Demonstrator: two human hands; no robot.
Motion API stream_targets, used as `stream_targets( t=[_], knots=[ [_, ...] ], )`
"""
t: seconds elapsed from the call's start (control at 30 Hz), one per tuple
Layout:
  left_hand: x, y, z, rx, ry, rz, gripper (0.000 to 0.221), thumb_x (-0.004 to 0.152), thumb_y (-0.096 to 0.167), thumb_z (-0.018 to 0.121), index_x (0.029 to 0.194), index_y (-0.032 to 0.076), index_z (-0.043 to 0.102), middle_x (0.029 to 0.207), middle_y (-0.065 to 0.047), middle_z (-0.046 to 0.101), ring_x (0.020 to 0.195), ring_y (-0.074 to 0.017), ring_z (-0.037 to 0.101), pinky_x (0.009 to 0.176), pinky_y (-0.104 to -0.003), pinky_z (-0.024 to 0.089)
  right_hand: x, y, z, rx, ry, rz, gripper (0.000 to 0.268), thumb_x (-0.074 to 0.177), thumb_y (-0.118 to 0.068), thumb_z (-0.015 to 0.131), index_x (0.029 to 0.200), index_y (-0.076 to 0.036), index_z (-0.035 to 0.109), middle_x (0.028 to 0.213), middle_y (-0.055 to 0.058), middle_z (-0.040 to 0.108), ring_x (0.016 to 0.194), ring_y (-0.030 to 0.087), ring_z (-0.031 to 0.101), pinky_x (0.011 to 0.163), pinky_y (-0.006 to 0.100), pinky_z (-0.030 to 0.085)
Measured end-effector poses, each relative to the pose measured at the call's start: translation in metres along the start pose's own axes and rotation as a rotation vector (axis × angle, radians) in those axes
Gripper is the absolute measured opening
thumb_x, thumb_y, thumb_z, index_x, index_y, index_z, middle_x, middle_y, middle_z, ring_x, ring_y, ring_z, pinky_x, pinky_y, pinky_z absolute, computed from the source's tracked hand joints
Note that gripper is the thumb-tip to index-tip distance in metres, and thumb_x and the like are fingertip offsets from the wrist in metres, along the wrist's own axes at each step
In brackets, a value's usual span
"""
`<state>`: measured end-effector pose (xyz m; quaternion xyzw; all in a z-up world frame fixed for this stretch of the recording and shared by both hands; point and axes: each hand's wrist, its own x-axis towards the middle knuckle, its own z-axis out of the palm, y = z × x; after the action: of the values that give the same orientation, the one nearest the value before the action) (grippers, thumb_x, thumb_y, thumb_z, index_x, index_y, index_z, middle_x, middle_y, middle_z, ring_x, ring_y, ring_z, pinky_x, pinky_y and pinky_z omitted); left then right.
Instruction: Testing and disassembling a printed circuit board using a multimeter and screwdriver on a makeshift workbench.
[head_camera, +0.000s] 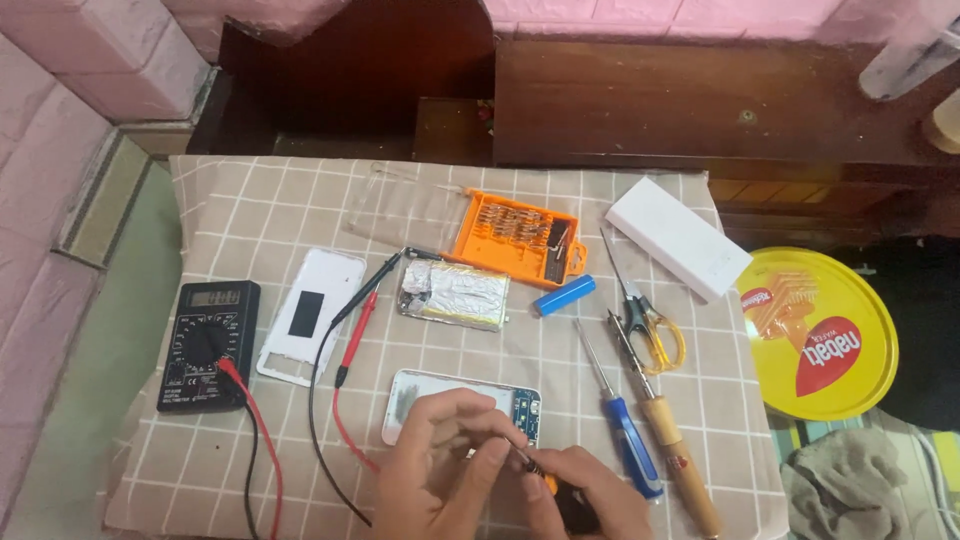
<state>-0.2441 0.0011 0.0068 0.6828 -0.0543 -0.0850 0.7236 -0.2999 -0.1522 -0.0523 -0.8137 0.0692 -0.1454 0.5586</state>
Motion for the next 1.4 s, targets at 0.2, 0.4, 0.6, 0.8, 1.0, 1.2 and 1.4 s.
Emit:
stream_targets(
  t=[0.2, 0.4, 0.6, 0.8, 1.0, 1.2, 1.4],
  knots=[
    [0.001, 0.003, -0.003, 0.145, -0.054, 0.153, 0.02, 0.093, 0.015, 0.065, 0.107, 0.005, 0.055, 0.093, -0.011, 0.077, 0.079, -0.0166, 0.078, 0.077, -0.034, 0.068, 0.002, -0.008, 0.002, 0.015, 0.037, -0.059, 0.018, 0.075, -0.015, 0.08, 0.092, -0.008, 0.08, 0.065, 0.004, 0.082, 0.045, 0.004, 0.064, 0.044, 0.015, 0.045],
    [-0.005, 0.0, -0.008, 0.316, -0.08, 0.374, 0.026, 0.086, 0.0, 0.07, 0.102, 0.012, 0.054, 0.099, -0.008, 0.078, 0.092, -0.0193, 0.079, 0.083, -0.035, 0.068, -0.003, -0.01, 0.001, -0.093, 0.005, 0.076, 0.013, 0.072, -0.019, 0.082, 0.084, -0.014, 0.084, 0.056, -0.001, 0.081, 0.04, 0.004, 0.062, 0.042, 0.017, 0.044],
    [-0.009, -0.008, -0.006, 0.183, -0.045, 0.348, 0.02, 0.09, 0.008, 0.069, 0.09, 0.012, 0.05, 0.09, -0.01, 0.082, 0.079, -0.0159, 0.078, 0.069, -0.028, 0.065, -0.004, 0.001, -0.003, 0.232, -0.121, -0.021, 0.014, 0.081, -0.012, 0.076, 0.094, -0.008, 0.076, 0.076, 0.01, 0.088, 0.058, 0.011, 0.08, 0.056, 0.021, 0.064],
    [-0.009, 0.002, -0.005, 0.21, -0.079, 0.367, 0.014, 0.092, 0.009, 0.066, 0.097, 0.008, 0.053, 0.092, -0.01, 0.078, 0.086, -0.0195, 0.077, 0.081, -0.035, 0.067, -0.019, 0.012, 0.01, 0.402, 0.02, 0.12, 0.011, 0.075, 0.0, 0.074, 0.084, -0.001, 0.079, 0.06, 0.01, 0.078, 0.05, 0.01, 0.063, 0.049, 0.022, 0.048],
    [-0.01, 0.003, -0.014, 0.17, -0.185, 0.235, 0.031, 0.1, 0.025, 0.058, 0.12, 0.002, 0.051, 0.112, -0.017, 0.076, 0.097, -0.0223, 0.078, 0.093, -0.041, 0.065, -0.026, 0.036, 0.014, 0.721, -0.057, 0.128, 0.012, 0.086, -0.003, 0.07, 0.096, 0.005, 0.074, 0.084, 0.021, 0.081, 0.073, 0.022, 0.075, 0.071, 0.035, 0.062],
    [0.02, 0.017, -0.03, 0.97, -0.384, 0.279, 0.074, 0.09, 0.038, 0.074, 0.152, 0.01, 0.045, 0.157, -0.015, 0.039, 0.145, -0.0348, 0.026, 0.105, -0.056, 0.021, -0.022, 0.034, -0.004, 0.466, 0.089, 0.206, 0.014, 0.085, -0.005, 0.069, 0.095, 0.003, 0.076, 0.082, 0.018, 0.079, 0.053, 0.015, 0.066, 0.049, 0.027, 0.053],
    [0.031, 0.006, -0.031, 1.041, -0.381, 0.308, 0.065, 0.078, 0.034, 0.083, 0.129, 0.004, 0.056, 0.13, -0.015, 0.058, 0.123, -0.032, 0.05, 0.106, -0.05, 0.028, -0.002, 0.012, 0.007, 0.448, 0.347, 0.392, 0.017, 0.092, 0.002, 0.062, 0.104, 0.007, 0.073, 0.06, 0.015, 0.065, 0.048, 0.017, 0.052, 0.041, 0.026, 0.036]
  ],
)
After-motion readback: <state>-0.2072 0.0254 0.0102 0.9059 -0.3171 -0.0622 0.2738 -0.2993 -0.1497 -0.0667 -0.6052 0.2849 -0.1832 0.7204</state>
